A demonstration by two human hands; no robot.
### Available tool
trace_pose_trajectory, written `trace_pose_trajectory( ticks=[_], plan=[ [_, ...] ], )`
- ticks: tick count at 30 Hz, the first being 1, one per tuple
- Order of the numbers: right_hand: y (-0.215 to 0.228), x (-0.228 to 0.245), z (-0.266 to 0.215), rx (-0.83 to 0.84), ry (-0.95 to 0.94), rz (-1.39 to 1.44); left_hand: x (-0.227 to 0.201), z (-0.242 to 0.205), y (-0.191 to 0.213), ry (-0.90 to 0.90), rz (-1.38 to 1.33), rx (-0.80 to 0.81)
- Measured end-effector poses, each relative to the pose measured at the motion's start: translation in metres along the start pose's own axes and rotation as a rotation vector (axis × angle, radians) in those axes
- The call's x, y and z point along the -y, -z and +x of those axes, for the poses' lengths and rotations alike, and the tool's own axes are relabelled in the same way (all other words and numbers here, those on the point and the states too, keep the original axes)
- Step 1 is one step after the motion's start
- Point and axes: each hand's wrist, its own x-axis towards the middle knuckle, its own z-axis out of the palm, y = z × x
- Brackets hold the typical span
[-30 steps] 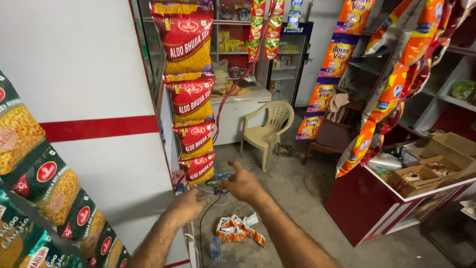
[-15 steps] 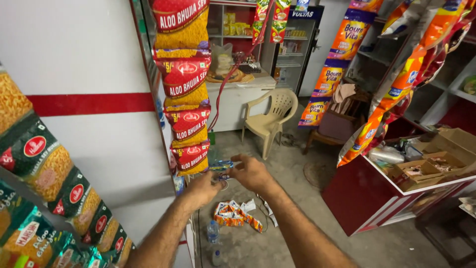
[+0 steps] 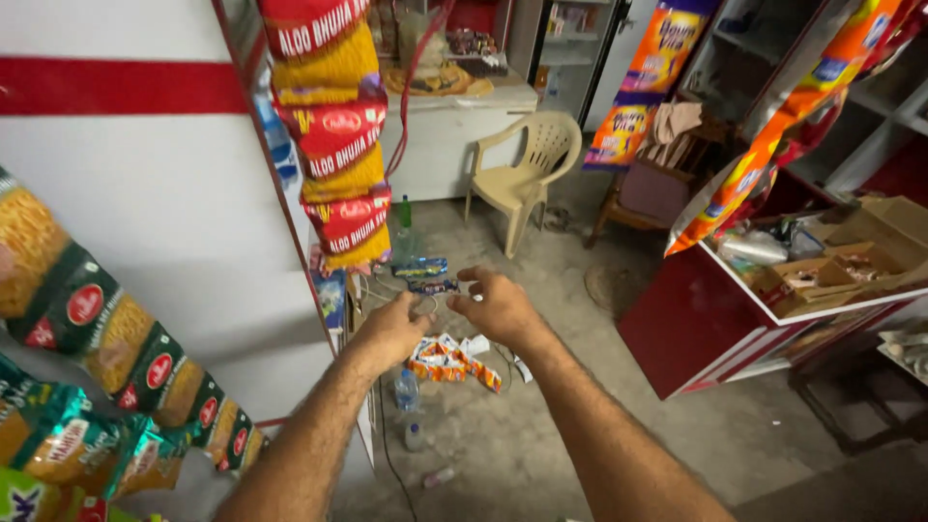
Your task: Organizing and hanging snack bags on a display rack in a grocery store.
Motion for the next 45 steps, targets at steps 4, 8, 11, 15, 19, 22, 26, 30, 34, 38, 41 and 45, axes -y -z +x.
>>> trace_pose_trajectory(
  ticks=[4, 8, 11, 15, 19, 22, 26, 30, 34, 38, 41, 45],
  plan=[
    [-0.013, -0.024, 0.0, -0.02, -0.004, -0.003, -0.01, -0.015, -0.008, 0.006, -0.022, 0.006],
    [-0.011, -0.034, -0.003, -0.06, 0.024, -0.04, -0.012, -0.011, -0.02, 0.025, -0.016, 0.005],
    [-0.013, -0.037, 0.001, -0.081, 0.058, -0.075, -0.017, -0.011, -0.019, 0.0, 0.037, -0.033],
    [-0.027, -0.049, 0.006, -0.151, 0.128, -0.114, -0.017, -0.01, -0.022, -0.015, 0.098, -0.073],
    [-0.038, -0.066, 0.013, -0.189, 0.256, -0.154, -0.016, -0.007, -0.022, 0.005, 0.101, -0.108],
    [-0.046, -0.069, 0.017, -0.177, 0.283, -0.195, -0.004, 0.0, -0.028, -0.001, 0.113, -0.115],
    [-0.053, -0.077, 0.024, -0.157, 0.239, -0.263, 0.007, 0.015, -0.043, -0.052, 0.132, -0.14],
    [-0.055, -0.091, 0.034, -0.139, 0.196, -0.283, 0.015, 0.034, -0.06, -0.059, 0.149, -0.13],
    [-0.061, -0.12, 0.055, -0.168, 0.225, -0.292, 0.019, 0.062, -0.076, -0.11, 0.127, -0.136],
    [-0.069, -0.133, 0.073, -0.168, 0.204, -0.28, 0.027, 0.092, -0.091, -0.112, 0.12, -0.12],
    [-0.08, -0.149, 0.085, -0.163, 0.187, -0.289, 0.04, 0.114, -0.105, -0.136, 0.133, -0.112],
    [-0.1, -0.17, 0.115, -0.183, 0.197, -0.309, 0.07, 0.157, -0.12, -0.218, 0.145, -0.144]
  ],
)
